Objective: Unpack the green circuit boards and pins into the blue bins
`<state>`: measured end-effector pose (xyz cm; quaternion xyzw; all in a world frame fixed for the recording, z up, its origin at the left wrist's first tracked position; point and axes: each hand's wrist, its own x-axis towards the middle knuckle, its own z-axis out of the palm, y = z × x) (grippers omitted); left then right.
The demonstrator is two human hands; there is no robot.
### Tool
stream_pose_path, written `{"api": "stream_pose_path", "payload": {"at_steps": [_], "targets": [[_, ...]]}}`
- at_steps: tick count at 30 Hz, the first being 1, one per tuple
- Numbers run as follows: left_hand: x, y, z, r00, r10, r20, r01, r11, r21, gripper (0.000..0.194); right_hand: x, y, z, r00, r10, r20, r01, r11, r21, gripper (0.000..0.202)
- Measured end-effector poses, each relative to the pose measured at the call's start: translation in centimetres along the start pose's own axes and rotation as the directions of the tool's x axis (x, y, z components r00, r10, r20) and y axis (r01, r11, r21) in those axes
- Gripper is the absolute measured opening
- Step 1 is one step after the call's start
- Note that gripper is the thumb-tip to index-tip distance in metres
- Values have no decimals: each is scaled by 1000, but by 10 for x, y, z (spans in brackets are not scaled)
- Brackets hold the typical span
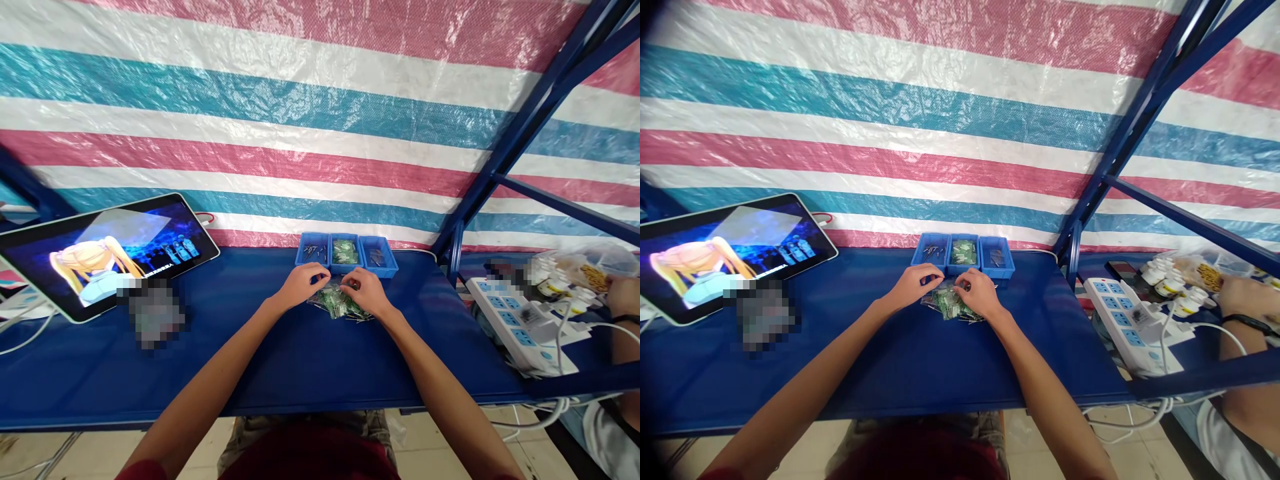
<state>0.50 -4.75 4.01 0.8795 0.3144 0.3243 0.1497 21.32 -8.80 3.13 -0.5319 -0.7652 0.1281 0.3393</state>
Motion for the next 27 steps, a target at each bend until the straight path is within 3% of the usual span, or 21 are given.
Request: {"api": "stream_pose_path", "payload": {"at_steps": [4, 12, 27], "targets": [[-10, -2, 4, 998, -55, -20, 56, 998, 15, 27, -2, -3, 1, 993, 7, 116, 4, 996, -91, 18], [-15, -4, 9, 995, -86, -41, 86, 996, -2, 25, -3, -8, -2, 984, 130, 122, -98, 966, -239, 49], [-16, 1, 10, 993, -115, -36, 115, 993, -9, 27, -2, -11, -3, 970, 184, 160, -142, 960, -241, 43]]}}
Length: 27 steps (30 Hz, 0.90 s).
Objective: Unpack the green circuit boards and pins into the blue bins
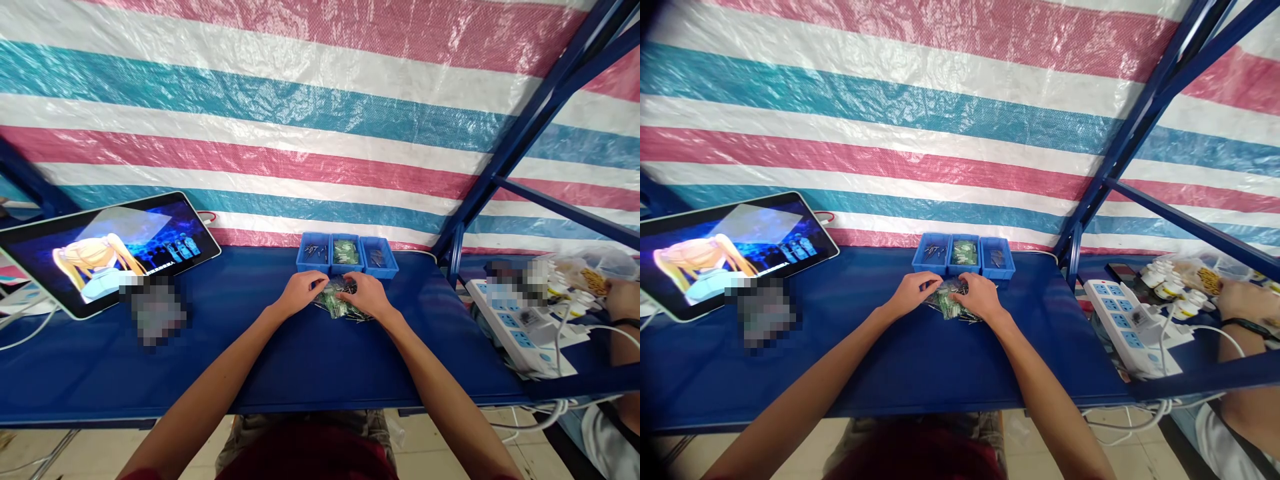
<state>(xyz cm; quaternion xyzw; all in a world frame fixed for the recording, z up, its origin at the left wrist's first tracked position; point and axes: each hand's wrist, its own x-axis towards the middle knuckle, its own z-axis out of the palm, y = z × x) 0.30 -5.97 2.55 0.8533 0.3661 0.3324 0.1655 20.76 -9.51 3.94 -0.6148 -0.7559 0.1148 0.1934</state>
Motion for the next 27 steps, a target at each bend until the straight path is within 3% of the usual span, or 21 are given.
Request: {"api": "stream_pose_path", "payload": {"at_steps": [4, 7, 9, 12, 15, 18, 21, 23, 27], "targets": [[0, 1, 0, 1000, 7, -26, -7, 1000, -8, 27, 2, 4, 4, 996, 1, -90, 11, 991, 136, 42], [0, 1, 1, 999, 16, -48, -17, 1000, -16, 27, 4, 6, 5, 984, 59, -169, 16, 912, 410, 42], [0, 0, 3, 998, 17, -68, -18, 1000, -16, 26, 5, 5, 2, 980, 135, -148, -4, 753, 658, 44], [0, -1, 4, 994, 12, -112, -14, 1000, -22, 25, 5, 1, -7, 977, 214, 11, -95, 387, 917, 44], [-1, 0, 4, 988, 9, -152, -15, 999, -40, 24, 6, 2, -14, 970, 197, 142, -161, 83, 983, 36], [-1, 1, 2, 985, 8, -174, -17, 998, -53, 23, 9, 8, -13, 962, 176, 209, -199, -69, 978, 25], [0, 2, 2, 983, 7, -182, -18, 998, -62, 24, 12, 15, -7, 949, 201, 244, -226, -109, 968, 21], [0, 3, 2, 983, 2, -181, -14, 998, -64, 26, 12, 16, -3, 941, 232, 245, -231, -86, 969, 19], [0, 4, 3, 977, -21, -210, 8, 998, -65, 28, 9, 11, 0, 960, 235, 150, -180, 113, 977, 28]]}}
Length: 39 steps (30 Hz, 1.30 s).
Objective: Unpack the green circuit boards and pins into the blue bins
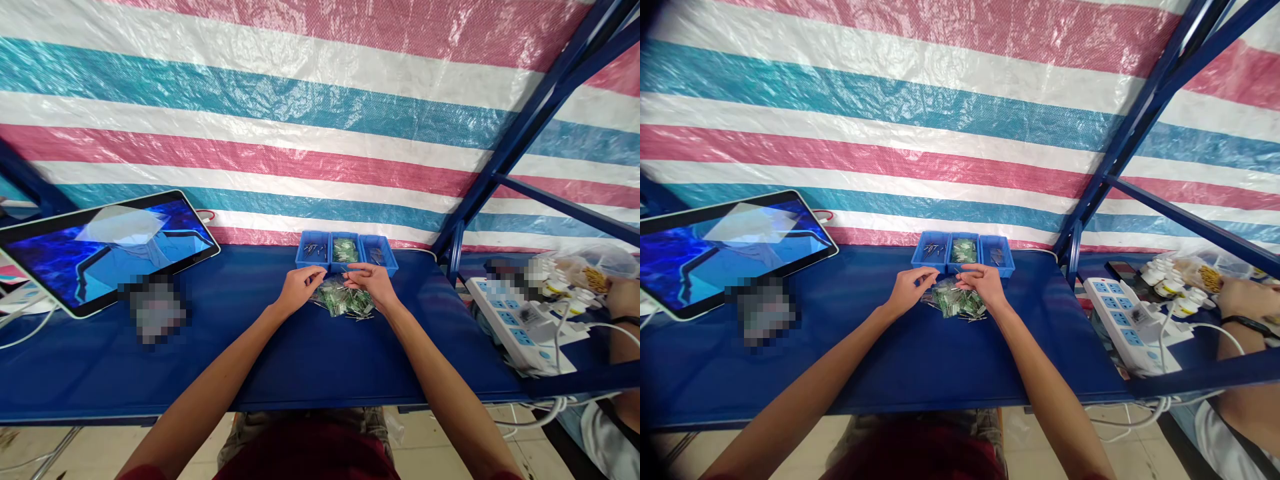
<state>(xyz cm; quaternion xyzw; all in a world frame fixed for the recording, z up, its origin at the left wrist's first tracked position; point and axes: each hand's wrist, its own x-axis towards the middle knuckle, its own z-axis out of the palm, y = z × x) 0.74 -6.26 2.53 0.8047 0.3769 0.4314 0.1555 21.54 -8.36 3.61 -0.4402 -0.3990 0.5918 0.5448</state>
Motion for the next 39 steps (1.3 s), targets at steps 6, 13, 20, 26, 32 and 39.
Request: {"api": "stream_pose_path", "payload": {"at_steps": [6, 13, 20, 26, 32, 39], "targets": [[-1, 3, 3, 999, 28, -23, -29, 999, -36, 31, -4, 2, 7, 985, -121, 124, 147, 963, -227, 31], [-1, 1, 9, 994, 109, -3, -109, 994, -31, 29, -7, 1, 8, 976, -136, 169, 178, 945, -272, 33], [-3, 4, 9, 994, 105, 31, -104, 994, -32, 32, -9, -1, 8, 969, -176, 175, 228, 908, -351, 34], [-3, 3, 9, 994, 103, 33, -101, 993, -56, 31, -9, 0, 9, 972, -175, 154, 223, 892, -393, 38], [-5, 2, 9, 998, 31, 58, -29, 999, -32, 31, -8, 3, 10, 962, -225, 154, 263, 913, -312, 30], [-3, 11, 5, 999, -26, 44, 29, 997, -67, 34, -9, 3, 10, 940, -310, 143, 341, 850, -402, 21]]}}
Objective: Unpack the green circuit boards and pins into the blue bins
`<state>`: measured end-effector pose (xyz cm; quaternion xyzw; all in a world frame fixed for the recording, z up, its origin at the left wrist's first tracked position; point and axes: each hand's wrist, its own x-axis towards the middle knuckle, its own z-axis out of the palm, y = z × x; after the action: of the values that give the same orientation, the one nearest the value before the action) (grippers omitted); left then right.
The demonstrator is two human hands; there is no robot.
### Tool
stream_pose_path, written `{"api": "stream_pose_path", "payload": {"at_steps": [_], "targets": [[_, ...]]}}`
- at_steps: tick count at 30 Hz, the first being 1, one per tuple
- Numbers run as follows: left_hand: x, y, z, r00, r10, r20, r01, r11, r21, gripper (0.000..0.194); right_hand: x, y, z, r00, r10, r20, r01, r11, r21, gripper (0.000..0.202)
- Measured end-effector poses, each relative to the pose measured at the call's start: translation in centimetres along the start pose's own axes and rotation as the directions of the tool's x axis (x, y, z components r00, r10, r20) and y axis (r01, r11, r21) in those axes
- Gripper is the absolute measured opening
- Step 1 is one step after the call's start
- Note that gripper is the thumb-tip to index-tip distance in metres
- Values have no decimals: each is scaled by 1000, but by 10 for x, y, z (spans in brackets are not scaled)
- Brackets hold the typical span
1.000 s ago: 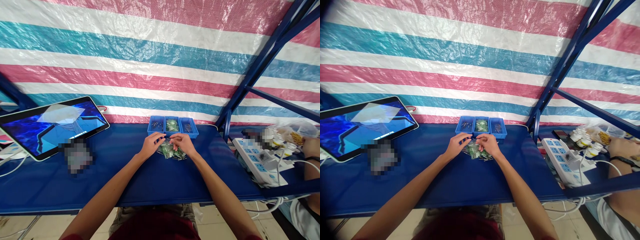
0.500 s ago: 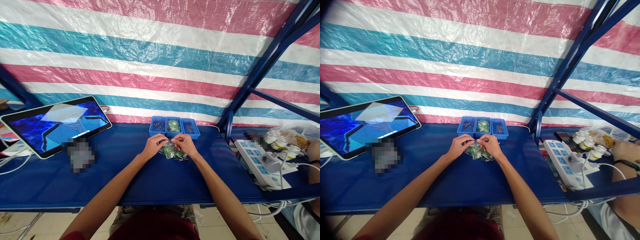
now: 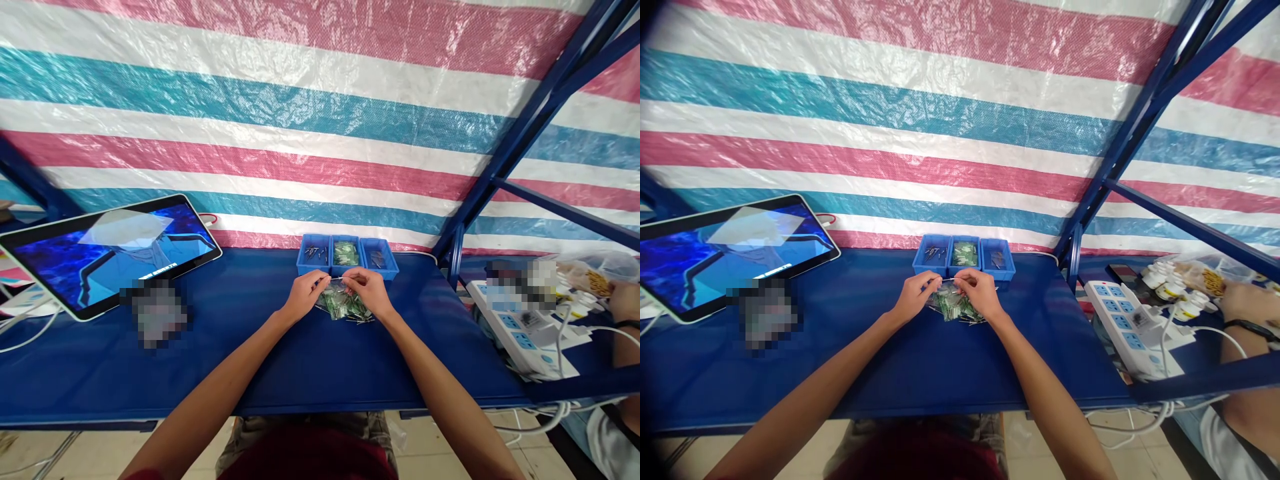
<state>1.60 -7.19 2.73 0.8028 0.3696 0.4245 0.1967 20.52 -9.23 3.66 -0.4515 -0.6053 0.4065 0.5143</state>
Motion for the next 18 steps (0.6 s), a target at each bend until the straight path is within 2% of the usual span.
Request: {"api": "stream_pose_path", "payload": {"at_steps": [8, 12, 18], "targets": [[0, 6, 0, 997, 27, -73, -29, 999, -22, 29, -3, -4, -1, 997, -82, -8, 78, 971, -228, 24], [0, 8, -1, 996, 31, -80, -33, 999, -26, 29, -3, -2, -1, 993, -119, 3, 116, 953, -279, 28], [-1, 10, -1, 998, -51, -33, 47, 990, -133, 32, -3, -1, 2, 987, -157, 34, 160, 952, -260, 23]]}}
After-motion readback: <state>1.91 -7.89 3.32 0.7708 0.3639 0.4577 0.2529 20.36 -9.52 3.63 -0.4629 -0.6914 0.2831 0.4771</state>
